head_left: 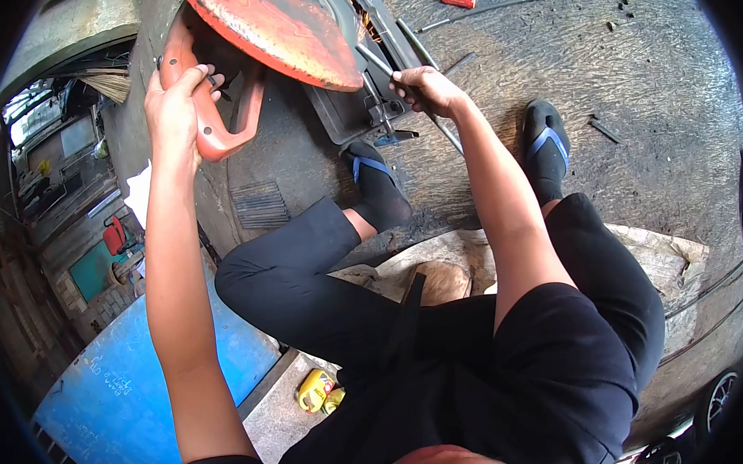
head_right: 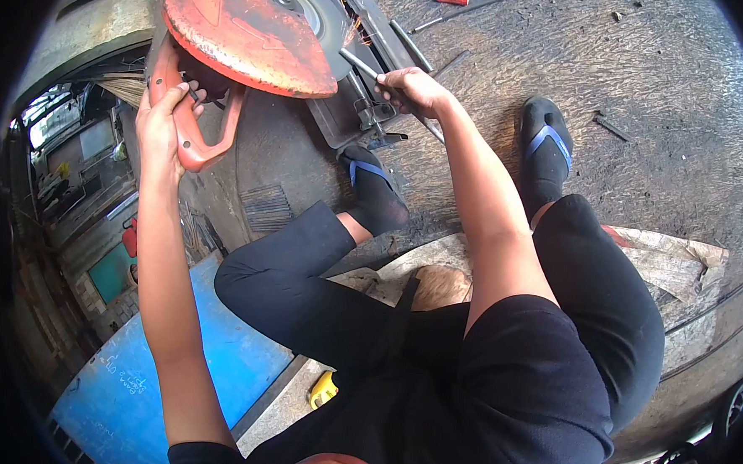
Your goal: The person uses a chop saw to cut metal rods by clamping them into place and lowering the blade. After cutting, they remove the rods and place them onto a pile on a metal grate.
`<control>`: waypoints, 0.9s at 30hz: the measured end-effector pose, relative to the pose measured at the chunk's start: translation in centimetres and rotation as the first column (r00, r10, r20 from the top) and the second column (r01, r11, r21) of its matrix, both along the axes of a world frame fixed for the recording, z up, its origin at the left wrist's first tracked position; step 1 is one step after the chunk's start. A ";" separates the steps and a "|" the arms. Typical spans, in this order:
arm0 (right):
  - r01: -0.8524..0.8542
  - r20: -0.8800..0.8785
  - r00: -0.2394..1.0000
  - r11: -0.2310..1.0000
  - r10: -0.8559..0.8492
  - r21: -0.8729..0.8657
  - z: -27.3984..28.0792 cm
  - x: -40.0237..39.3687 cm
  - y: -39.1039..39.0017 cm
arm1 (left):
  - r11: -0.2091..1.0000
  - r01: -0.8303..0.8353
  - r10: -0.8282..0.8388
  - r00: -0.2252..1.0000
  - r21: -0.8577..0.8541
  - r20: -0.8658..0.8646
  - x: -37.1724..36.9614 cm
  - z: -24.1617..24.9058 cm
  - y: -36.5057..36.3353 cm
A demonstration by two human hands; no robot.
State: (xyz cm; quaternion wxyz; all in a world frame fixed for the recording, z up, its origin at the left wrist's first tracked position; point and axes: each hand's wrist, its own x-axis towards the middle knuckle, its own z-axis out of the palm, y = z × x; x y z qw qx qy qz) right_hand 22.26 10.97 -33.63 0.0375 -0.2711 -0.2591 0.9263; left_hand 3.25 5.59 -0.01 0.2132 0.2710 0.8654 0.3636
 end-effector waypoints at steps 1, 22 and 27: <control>0.015 -0.001 1.000 1.000 -0.015 0.015 -0.2 0.0 0.0 | 1.000 -0.003 0.003 1.000 0.002 -0.002 0.1 0.0 0.0; 0.074 0.053 0.995 0.987 -0.083 0.140 -0.5 0.2 -0.1 | 1.000 0.020 -0.020 1.000 0.010 0.000 -0.3 -0.1 -0.2; 0.085 0.070 0.993 0.982 -0.098 0.166 -0.2 0.3 -0.1 | 1.000 0.015 -0.015 1.000 0.013 0.003 -0.2 -0.1 -0.2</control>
